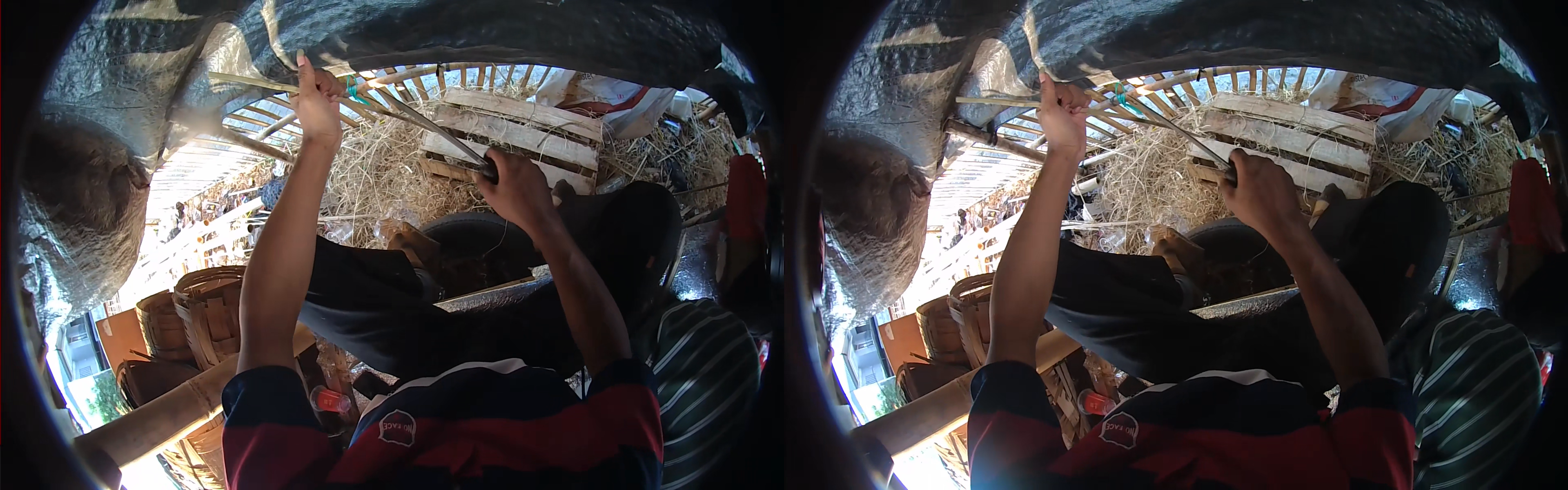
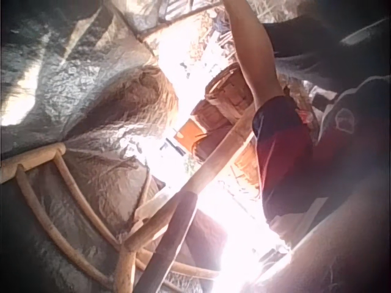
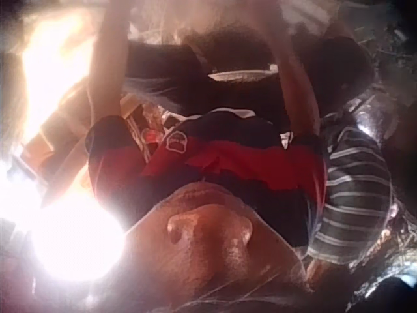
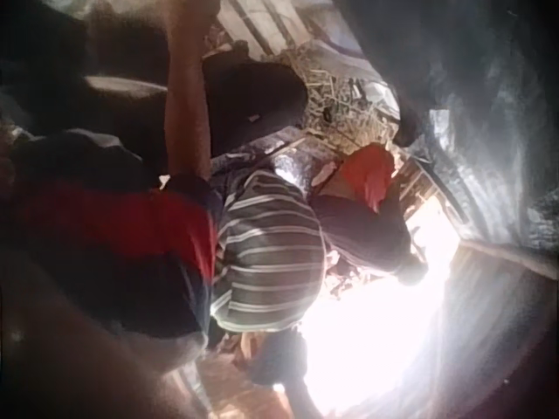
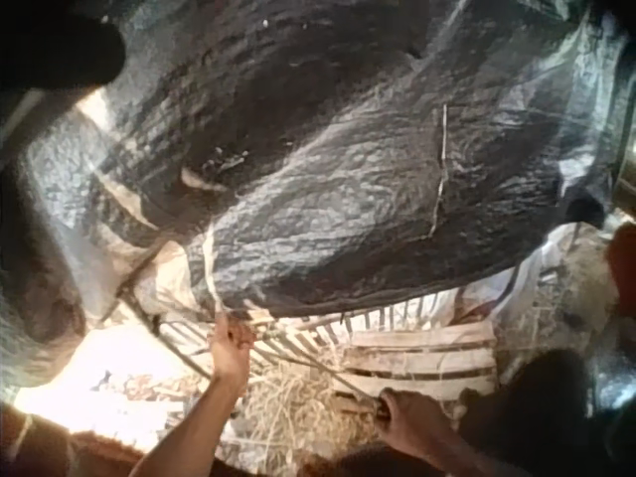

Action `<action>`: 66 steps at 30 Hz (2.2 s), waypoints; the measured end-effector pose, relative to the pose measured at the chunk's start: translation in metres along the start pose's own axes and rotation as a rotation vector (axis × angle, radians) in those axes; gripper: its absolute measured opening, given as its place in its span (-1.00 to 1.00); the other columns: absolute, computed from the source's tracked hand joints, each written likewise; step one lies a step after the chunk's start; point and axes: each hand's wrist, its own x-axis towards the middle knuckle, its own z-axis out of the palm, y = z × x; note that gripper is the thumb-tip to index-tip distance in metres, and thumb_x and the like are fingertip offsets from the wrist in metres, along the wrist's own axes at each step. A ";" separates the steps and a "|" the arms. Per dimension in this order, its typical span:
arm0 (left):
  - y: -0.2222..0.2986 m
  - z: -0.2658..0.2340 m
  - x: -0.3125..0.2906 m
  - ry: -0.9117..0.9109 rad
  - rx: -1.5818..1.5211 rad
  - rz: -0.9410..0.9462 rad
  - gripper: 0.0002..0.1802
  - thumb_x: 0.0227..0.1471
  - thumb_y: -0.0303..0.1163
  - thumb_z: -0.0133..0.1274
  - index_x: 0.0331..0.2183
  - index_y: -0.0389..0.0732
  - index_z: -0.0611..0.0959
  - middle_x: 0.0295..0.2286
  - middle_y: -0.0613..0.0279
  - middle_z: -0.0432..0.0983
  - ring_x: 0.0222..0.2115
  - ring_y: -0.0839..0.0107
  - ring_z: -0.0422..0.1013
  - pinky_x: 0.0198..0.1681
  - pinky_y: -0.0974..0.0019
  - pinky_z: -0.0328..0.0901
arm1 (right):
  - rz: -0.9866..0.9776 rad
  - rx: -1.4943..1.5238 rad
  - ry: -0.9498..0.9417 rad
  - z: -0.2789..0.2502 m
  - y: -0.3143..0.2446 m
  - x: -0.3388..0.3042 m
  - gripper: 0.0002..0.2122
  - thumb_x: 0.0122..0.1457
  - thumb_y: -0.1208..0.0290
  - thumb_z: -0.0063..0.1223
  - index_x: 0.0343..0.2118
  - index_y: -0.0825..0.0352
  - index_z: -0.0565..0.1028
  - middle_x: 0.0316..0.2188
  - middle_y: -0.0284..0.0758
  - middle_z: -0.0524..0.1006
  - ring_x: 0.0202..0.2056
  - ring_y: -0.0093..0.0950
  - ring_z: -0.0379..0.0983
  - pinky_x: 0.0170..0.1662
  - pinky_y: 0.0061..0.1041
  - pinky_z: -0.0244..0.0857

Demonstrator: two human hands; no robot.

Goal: The person uses a machete to shave and thin a strip of bamboo against a wooden support and then picks up a phone.

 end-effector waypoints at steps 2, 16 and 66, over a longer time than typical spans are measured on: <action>-0.015 0.009 -0.001 0.068 0.001 -0.015 -0.36 0.24 0.02 -0.23 -0.76 -0.11 0.09 -0.75 0.36 -0.03 -0.67 0.47 -0.07 -0.53 0.36 -0.07 | -0.037 -0.034 0.007 0.015 0.000 0.006 -0.76 0.03 0.30 0.09 -0.32 0.35 0.41 -0.53 -0.16 0.52 -0.43 -0.19 0.51 -0.33 -0.22 0.41; -0.042 0.012 -0.009 0.314 -0.027 -0.066 -0.37 0.18 0.16 -0.23 -0.71 -0.09 0.16 -0.74 0.38 0.03 -0.70 0.50 -0.01 -0.58 0.36 -0.03 | 0.003 0.207 0.059 0.157 0.082 0.005 -0.75 0.08 0.35 0.04 -0.22 0.35 0.38 -0.46 -0.04 0.47 -0.37 -0.05 0.45 -0.31 -0.15 0.35; -0.049 -0.002 0.012 0.505 0.054 -0.056 -0.51 0.22 0.09 -0.27 -0.46 -0.15 0.29 -0.67 0.38 0.13 -0.70 0.56 0.02 -0.64 0.40 0.00 | 0.405 0.082 -0.106 0.197 0.125 -0.046 -0.59 0.06 0.21 0.05 -0.04 0.29 0.41 -0.34 -0.05 0.55 -0.28 -0.08 0.50 -0.24 -0.21 0.39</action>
